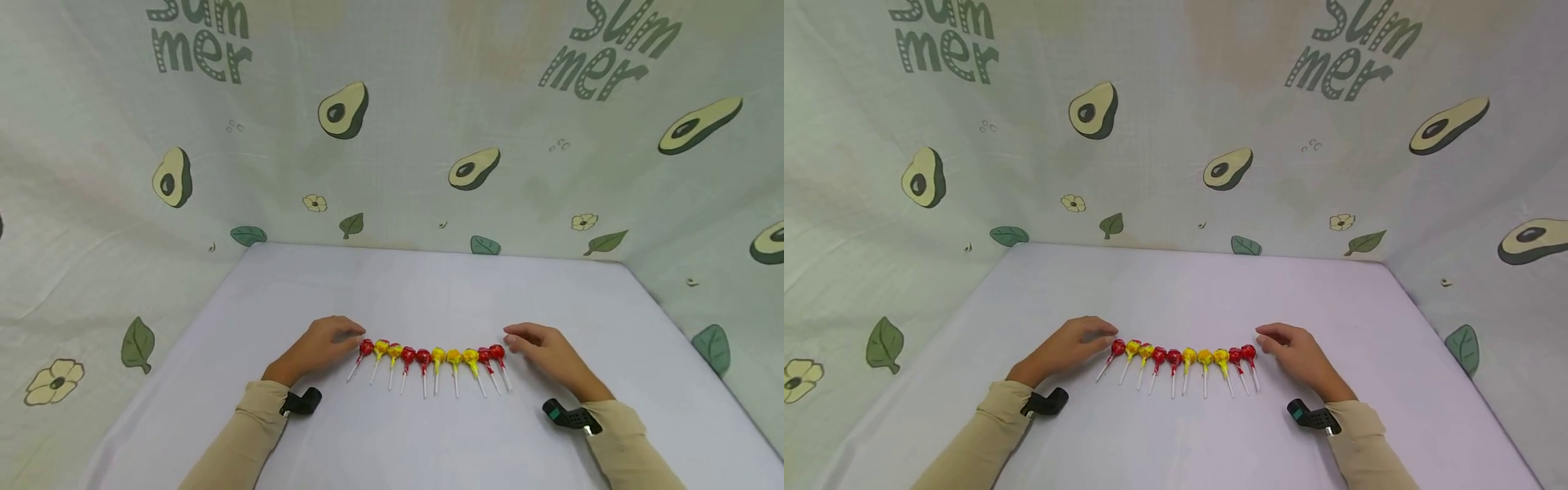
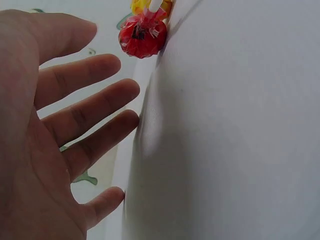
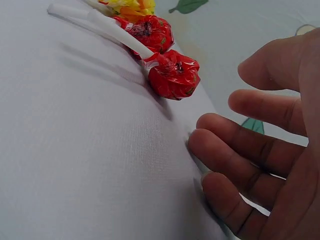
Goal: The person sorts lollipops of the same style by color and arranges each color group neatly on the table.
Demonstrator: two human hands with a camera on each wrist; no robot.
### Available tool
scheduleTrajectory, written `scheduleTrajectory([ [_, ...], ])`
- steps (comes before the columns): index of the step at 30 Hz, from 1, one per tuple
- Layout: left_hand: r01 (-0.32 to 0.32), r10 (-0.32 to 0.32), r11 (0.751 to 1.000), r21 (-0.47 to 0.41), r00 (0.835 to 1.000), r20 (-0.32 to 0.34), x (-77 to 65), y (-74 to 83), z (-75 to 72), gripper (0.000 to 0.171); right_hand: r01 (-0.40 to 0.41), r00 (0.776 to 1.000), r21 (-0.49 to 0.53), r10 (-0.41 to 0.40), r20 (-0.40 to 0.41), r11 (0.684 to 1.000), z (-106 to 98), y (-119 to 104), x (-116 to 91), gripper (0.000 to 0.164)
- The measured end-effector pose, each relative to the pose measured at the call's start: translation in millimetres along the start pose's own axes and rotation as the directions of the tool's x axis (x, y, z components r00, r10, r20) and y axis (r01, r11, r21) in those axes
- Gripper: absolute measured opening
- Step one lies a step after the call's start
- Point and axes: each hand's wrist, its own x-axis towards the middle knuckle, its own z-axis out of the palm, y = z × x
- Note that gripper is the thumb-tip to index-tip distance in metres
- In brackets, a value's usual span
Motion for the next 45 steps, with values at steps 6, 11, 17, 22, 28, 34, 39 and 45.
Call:
scheduleTrajectory([
  [6,-0.045,0.044,0.999,0.008,0.999,0.026,-0.6,0.1,1.3,0.026,0.007,1.0,-0.086,-0.007,-0.004,0.996,6,2,1,0.034],
  [11,0.034,-0.031,0.998,-0.046,0.998,0.052,-1.2,-0.6,3.0,0.027,0.015,1.0,-0.108,-0.015,0.002,0.994,6,2,1,0.034],
  [17,0.034,-0.031,0.997,-0.067,0.998,0.055,1.3,-2.5,3.6,0.027,0.028,0.999,-0.107,-0.024,0.035,0.994,6,3,3,0.035],
  [22,0.06,-0.055,0.994,-0.087,0.996,0.068,0.3,-1.8,3.6,0.025,0.042,0.998,-0.095,-0.036,0.06,0.995,10,3,3,0.036],
  [28,0.058,-0.05,0.993,-0.101,0.996,0.077,0.5,-0.7,5.7,0.026,0.073,0.996,-0.113,-0.068,0.05,0.991,12,3,0,0.032],
  [34,0.031,-0.025,0.995,-0.097,0.998,0.06,2.9,-0.1,5.4,0.025,0.11,0.994,-0.125,-0.107,0.03,0.986,10,1,1,0.027],
  [39,0.015,-0.01,0.995,-0.097,0.998,0.057,2.1,-0.2,5.7,0.026,0.118,0.993,-0.133,-0.115,0.028,0.984,11,1,1,0.024],
  [45,-0.008,0.013,0.996,-0.094,0.999,0.052,2.5,-1.3,6.8,0.026,0.153,0.988,-0.142,-0.15,0.035,0.978,11,1,0,0.024],
])
